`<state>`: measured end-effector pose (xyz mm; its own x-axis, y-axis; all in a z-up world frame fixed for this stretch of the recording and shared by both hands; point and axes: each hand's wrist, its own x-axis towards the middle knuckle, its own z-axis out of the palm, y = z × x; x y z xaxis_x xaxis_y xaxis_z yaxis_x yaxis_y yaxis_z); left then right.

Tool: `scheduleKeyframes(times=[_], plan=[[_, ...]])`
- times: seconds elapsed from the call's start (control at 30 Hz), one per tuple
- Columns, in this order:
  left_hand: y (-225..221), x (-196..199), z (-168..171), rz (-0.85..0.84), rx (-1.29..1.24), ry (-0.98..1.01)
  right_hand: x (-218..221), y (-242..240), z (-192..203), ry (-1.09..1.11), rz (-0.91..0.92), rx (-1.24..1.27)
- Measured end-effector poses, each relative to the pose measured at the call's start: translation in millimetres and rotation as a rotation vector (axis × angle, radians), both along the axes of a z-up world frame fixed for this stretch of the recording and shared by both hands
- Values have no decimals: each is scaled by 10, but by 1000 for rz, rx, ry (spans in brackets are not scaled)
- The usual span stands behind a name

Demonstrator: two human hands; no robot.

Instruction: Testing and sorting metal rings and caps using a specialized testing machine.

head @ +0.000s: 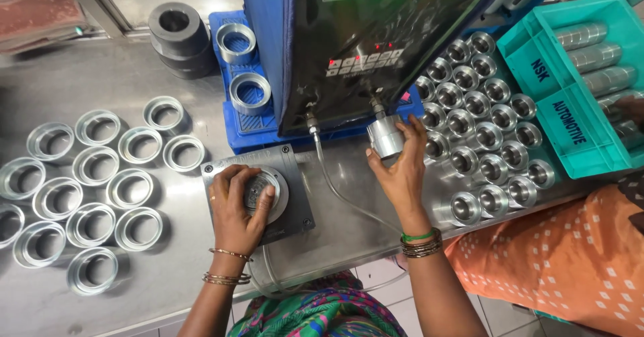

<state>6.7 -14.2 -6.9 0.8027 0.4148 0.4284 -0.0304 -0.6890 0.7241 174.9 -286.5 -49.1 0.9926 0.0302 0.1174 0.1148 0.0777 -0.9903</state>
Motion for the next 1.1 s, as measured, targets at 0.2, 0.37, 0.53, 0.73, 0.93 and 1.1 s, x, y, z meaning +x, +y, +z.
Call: scheduleKeyframes(times=[0.2,0.37,0.53,0.73,0.93,1.1], plan=[[28,33,104,-7,38,-57,63,-3,173,380,125,598],[110,63,122,-61,133,79,-178,-150,98,460,128,678],[130,53,298,-82,129,32,-662,29,271,243,203,184],[502,-212,554,12,41,-172,-1027,1155,1025,-502,441,-757],[857,-737,-327,291,87,41,-1117,1658,1112,-596,513,-1094],[773,-932,-616,271,186,241,-991,1444,897,-707,551,-1042]])
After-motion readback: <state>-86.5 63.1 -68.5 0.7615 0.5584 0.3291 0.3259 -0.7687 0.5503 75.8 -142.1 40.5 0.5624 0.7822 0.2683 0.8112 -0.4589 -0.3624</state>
